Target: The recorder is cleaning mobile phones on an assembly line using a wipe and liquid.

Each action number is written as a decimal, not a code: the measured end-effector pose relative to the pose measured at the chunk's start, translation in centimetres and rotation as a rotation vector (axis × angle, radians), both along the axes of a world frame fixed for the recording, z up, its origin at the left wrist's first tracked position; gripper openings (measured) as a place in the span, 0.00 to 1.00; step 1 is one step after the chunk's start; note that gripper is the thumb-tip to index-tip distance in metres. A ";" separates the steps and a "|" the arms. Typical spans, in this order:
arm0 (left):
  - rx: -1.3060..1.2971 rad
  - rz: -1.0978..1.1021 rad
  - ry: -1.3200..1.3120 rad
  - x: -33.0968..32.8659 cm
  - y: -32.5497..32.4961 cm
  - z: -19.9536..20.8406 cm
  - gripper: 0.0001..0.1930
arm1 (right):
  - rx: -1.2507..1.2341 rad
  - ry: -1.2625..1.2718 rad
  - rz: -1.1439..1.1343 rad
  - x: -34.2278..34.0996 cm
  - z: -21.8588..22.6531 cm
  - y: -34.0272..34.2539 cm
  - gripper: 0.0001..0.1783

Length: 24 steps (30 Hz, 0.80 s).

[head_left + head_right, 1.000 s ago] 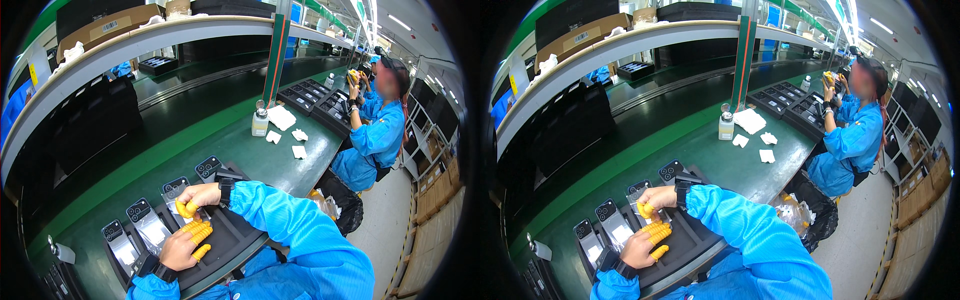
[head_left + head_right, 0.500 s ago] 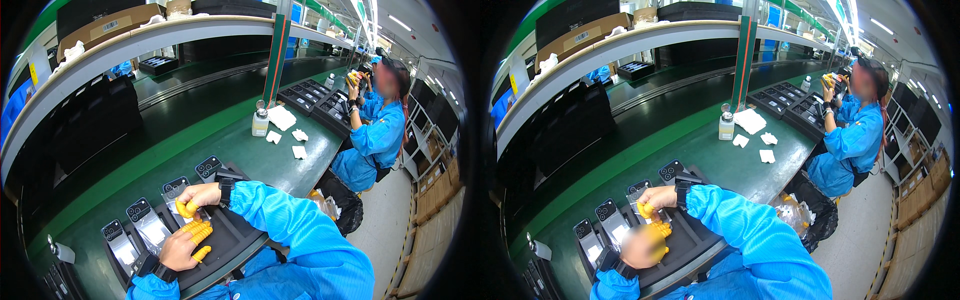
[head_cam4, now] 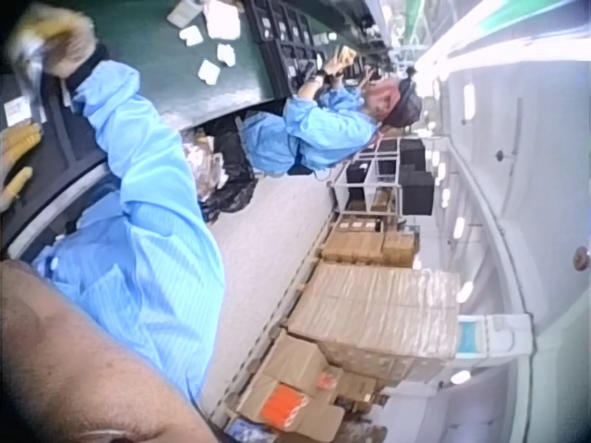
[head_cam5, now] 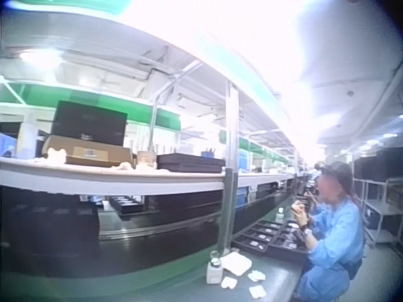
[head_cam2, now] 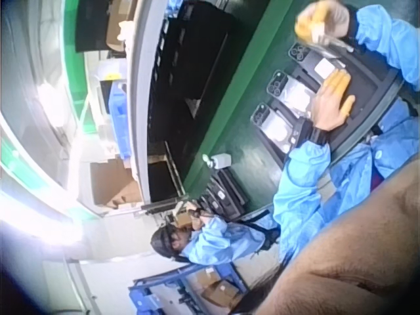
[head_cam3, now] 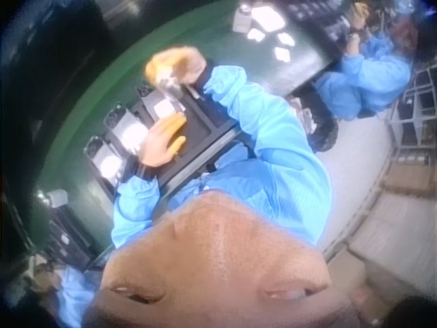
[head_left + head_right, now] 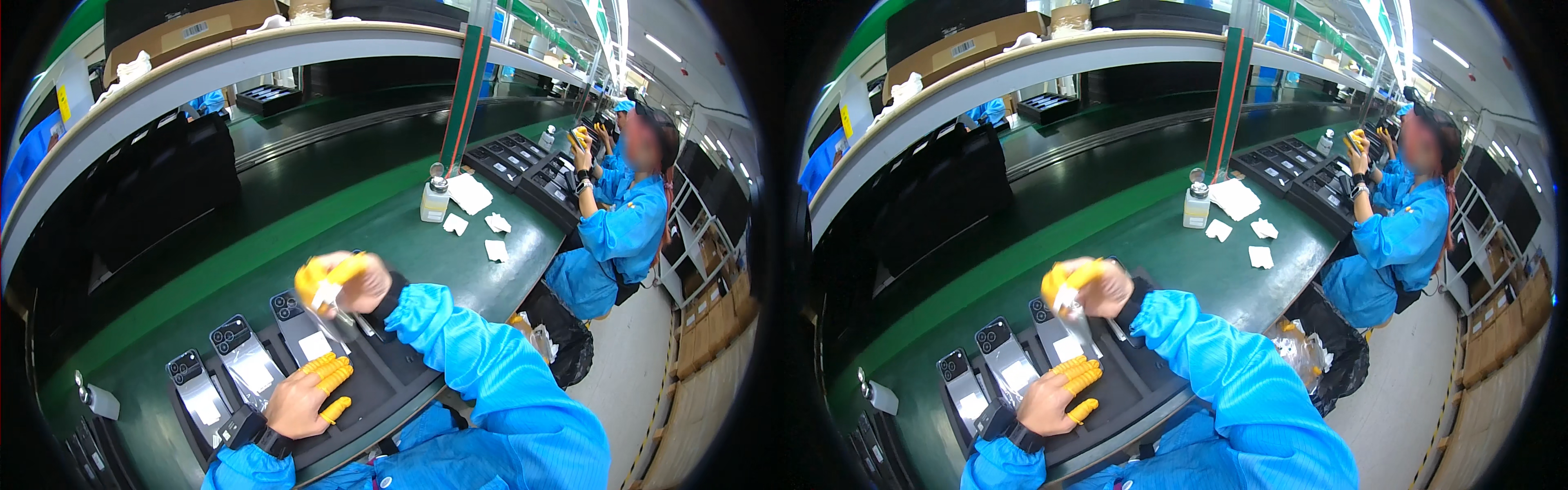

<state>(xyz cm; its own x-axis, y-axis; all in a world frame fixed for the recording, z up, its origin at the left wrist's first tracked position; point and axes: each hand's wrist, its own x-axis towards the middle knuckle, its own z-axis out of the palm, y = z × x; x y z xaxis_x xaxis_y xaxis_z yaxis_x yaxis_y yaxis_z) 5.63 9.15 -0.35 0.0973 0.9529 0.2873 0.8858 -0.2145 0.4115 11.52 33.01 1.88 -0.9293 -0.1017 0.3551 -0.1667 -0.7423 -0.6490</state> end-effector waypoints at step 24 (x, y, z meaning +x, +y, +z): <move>-0.060 0.216 -0.078 2.4 -11.2 3.0 0.26 | 0.883 -0.021 -0.404 -0.8 9.6 -1.8 0.04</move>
